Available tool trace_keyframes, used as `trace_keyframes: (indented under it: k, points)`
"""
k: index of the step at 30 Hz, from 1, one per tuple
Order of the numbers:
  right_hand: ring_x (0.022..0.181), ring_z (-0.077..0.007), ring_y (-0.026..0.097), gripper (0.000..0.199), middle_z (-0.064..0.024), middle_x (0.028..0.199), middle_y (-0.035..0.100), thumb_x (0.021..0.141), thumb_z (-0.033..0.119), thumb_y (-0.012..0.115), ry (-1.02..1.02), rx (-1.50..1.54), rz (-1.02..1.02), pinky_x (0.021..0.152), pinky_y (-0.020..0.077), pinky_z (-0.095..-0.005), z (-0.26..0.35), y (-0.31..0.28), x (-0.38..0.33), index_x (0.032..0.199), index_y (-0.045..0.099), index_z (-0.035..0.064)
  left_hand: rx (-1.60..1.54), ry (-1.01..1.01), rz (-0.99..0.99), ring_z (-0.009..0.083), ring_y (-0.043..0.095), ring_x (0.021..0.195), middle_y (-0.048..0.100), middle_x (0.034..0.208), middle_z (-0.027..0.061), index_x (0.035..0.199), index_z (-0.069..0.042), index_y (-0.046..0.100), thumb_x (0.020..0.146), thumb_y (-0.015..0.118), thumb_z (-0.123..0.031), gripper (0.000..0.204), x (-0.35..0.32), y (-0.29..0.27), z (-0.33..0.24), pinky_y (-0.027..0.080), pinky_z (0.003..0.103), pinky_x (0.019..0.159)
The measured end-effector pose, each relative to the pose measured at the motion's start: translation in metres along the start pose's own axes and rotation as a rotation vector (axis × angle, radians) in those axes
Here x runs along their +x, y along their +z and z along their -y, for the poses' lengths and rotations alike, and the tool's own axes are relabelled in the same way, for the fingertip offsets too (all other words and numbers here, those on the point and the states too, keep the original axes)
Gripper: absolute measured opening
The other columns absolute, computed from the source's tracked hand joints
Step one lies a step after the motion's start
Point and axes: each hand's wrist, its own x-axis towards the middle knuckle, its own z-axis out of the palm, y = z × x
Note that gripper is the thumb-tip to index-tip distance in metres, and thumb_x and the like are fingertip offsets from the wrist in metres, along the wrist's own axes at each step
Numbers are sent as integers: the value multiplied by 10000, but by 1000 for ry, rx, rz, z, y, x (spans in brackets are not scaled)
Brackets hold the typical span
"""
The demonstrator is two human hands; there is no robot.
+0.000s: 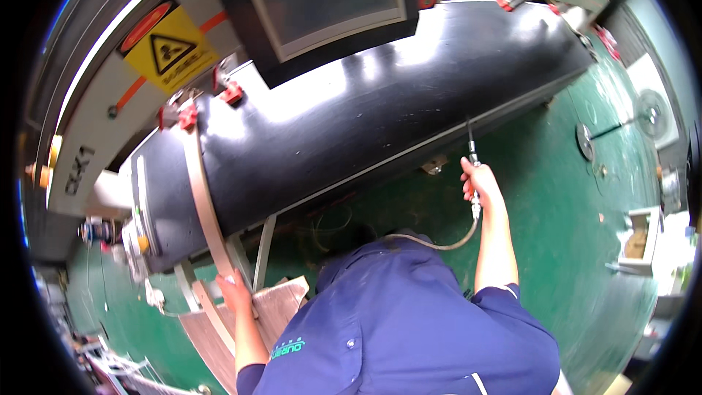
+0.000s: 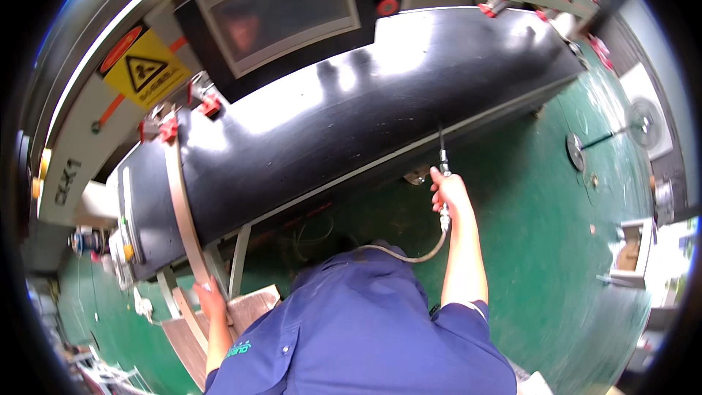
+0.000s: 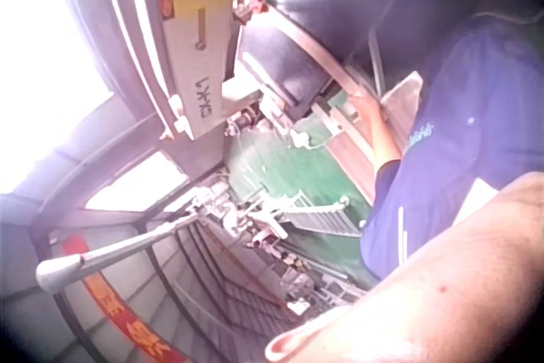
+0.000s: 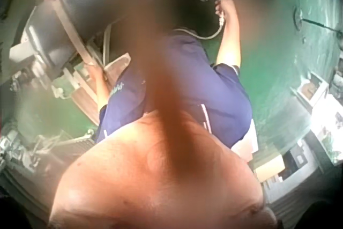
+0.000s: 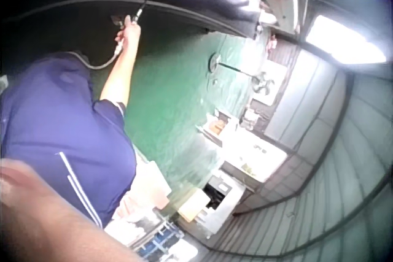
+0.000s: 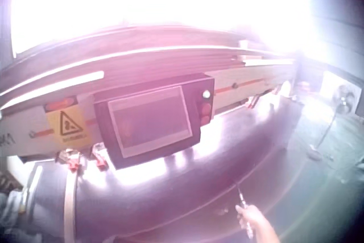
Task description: The person processes wooden planks using a large industrial machine. They place planks onto the machine's bed, operate a handheld trigger to initiate the process, and then remove the finished pieces. The person stacks the processed planks on a nearby table and organizes them into neat piles.
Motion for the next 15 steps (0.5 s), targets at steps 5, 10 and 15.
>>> trace_keyframes:
  k: [5,10,15]
  points:
    - [345,-151,508,456,-38,477,527,1005,418,595,-27,-387,475,347,399,-291,12,79,-81,760,571,34,-52,70,-66,460,624,1094,655,1188,244,1324,-75,469,904,643,-520,636,12,5,12,486,523,910]
    - [380,-130,529,428,-23,514,548,999,422,609,-113,-581,673,362,370,-270,15,144,-99,780,583,55,-13,43,-70,442,600,1143,591,1286,245,1338,-7,428,913,641,-515,696,7,7,15,487,526,929]
    - [400,-124,535,418,-22,528,546,990,431,622,-205,-643,686,373,383,-272,12,167,-108,782,568,73,-3,44,-52,432,587,1171,579,1301,237,1360,-6,411,914,642,-507,708,1,1,4,483,523,944]
